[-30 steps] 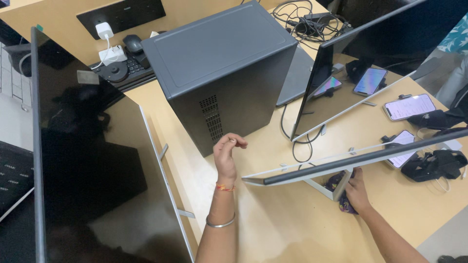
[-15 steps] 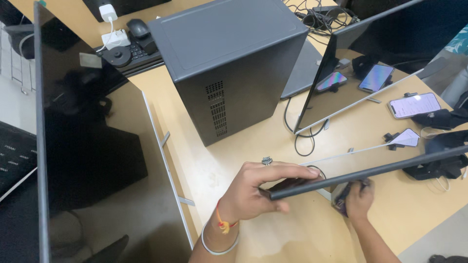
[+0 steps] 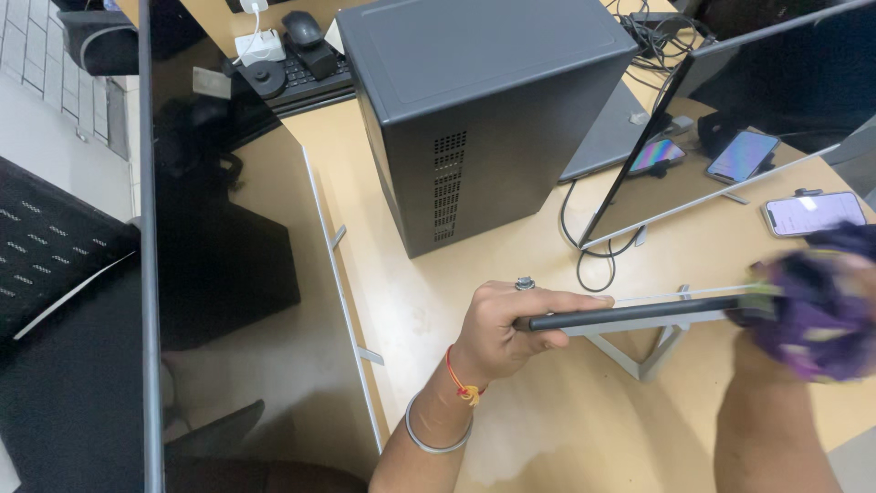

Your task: The person wipes several computer monitors and the desk surface by hand with a cloth, moving the monitors to reach all sides.

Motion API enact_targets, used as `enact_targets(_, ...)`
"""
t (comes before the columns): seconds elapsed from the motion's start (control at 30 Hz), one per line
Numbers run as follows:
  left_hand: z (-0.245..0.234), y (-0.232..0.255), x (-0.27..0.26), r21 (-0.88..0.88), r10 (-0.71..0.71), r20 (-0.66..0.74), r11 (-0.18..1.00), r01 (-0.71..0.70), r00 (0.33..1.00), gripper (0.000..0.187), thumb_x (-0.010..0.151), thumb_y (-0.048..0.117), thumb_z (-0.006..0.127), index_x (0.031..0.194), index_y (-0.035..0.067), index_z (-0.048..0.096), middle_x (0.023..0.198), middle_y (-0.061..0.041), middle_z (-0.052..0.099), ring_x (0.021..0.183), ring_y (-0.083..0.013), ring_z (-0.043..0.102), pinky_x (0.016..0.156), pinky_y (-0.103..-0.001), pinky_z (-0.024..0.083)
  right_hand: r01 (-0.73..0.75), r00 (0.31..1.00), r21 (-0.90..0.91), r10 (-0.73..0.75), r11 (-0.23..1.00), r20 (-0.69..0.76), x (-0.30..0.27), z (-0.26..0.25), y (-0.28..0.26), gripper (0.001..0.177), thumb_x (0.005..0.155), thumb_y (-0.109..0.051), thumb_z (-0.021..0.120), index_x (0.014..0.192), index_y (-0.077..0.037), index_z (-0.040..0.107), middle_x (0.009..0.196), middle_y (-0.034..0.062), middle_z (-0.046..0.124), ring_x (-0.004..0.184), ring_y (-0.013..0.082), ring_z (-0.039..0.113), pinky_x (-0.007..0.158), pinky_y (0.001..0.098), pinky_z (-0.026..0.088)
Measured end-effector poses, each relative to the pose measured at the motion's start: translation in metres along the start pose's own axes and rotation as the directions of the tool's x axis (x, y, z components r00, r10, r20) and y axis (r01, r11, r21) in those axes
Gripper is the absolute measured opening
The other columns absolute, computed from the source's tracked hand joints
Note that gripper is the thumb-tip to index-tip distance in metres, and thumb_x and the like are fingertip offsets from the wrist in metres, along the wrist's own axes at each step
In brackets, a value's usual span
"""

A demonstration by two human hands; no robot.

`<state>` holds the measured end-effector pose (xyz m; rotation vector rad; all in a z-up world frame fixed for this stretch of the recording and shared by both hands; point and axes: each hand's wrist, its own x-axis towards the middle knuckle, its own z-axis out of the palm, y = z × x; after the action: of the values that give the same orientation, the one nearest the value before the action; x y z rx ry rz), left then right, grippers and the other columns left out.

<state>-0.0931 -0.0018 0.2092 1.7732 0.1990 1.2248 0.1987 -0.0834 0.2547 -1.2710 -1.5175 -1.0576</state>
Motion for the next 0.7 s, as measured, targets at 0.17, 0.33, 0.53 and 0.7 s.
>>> enact_targets(0.17,-0.002,-0.012,-0.005,0.024,0.080,-0.029,0.997,-0.080,0.996,0.042,0.104,0.046,0.068,0.118,0.007,0.071,0.096,-0.003,0.076,0.077,-0.0128,0.073,0.071,-0.023,0.056,0.041,0.990,0.070,-0.050,0.997,0.130,0.016,0.015,-0.130,0.032,0.097,-0.042,0.056,0.110,-0.017,0.070,0.112,0.0151,0.058,0.112,0.0301,0.056,0.108,0.0496,0.031)
enact_targets(0.33,-0.001,-0.010,-0.006,-0.003,0.095,-0.037,0.995,-0.095,0.995,0.054,0.101,0.055,0.060,0.117,0.006,0.073,0.097,-0.003,0.075,0.075,-0.0125,0.073,0.068,-0.021,0.055,0.176,0.970,0.155,-0.198,0.972,0.140,0.035,0.026,-0.181,0.049,0.102,-0.048,0.039,0.120,-0.017,0.074,0.116,0.0125,0.061,0.109,0.0278,0.060,0.104,0.0465,0.030)
enact_targets(0.53,0.000,-0.023,-0.013,0.013,0.094,-0.074,0.996,-0.093,0.993,0.069,0.098,0.067,0.051,0.115,0.004,0.074,0.099,-0.003,0.075,0.074,-0.0120,0.072,0.064,-0.019,0.053,0.242,0.956,0.162,-0.264,0.957,0.127,0.024,0.022,-0.148,0.036,0.100,-0.041,0.055,0.117,-0.016,0.075,0.107,0.0069,0.061,0.104,0.0263,0.063,0.100,0.0447,0.034)
enact_targets(0.7,0.000,-0.013,-0.005,-0.054,0.081,-0.030,0.995,-0.082,0.996,0.082,0.096,0.077,0.043,0.114,0.003,0.076,0.101,-0.004,0.074,0.073,-0.0117,0.071,0.062,-0.018,0.052,0.219,0.973,0.030,-0.221,0.975,0.061,0.018,0.006,-0.070,0.039,0.092,-0.049,0.064,0.101,-0.012,0.067,0.094,0.0095,0.056,0.089,0.0306,0.062,0.093,0.0494,0.041)
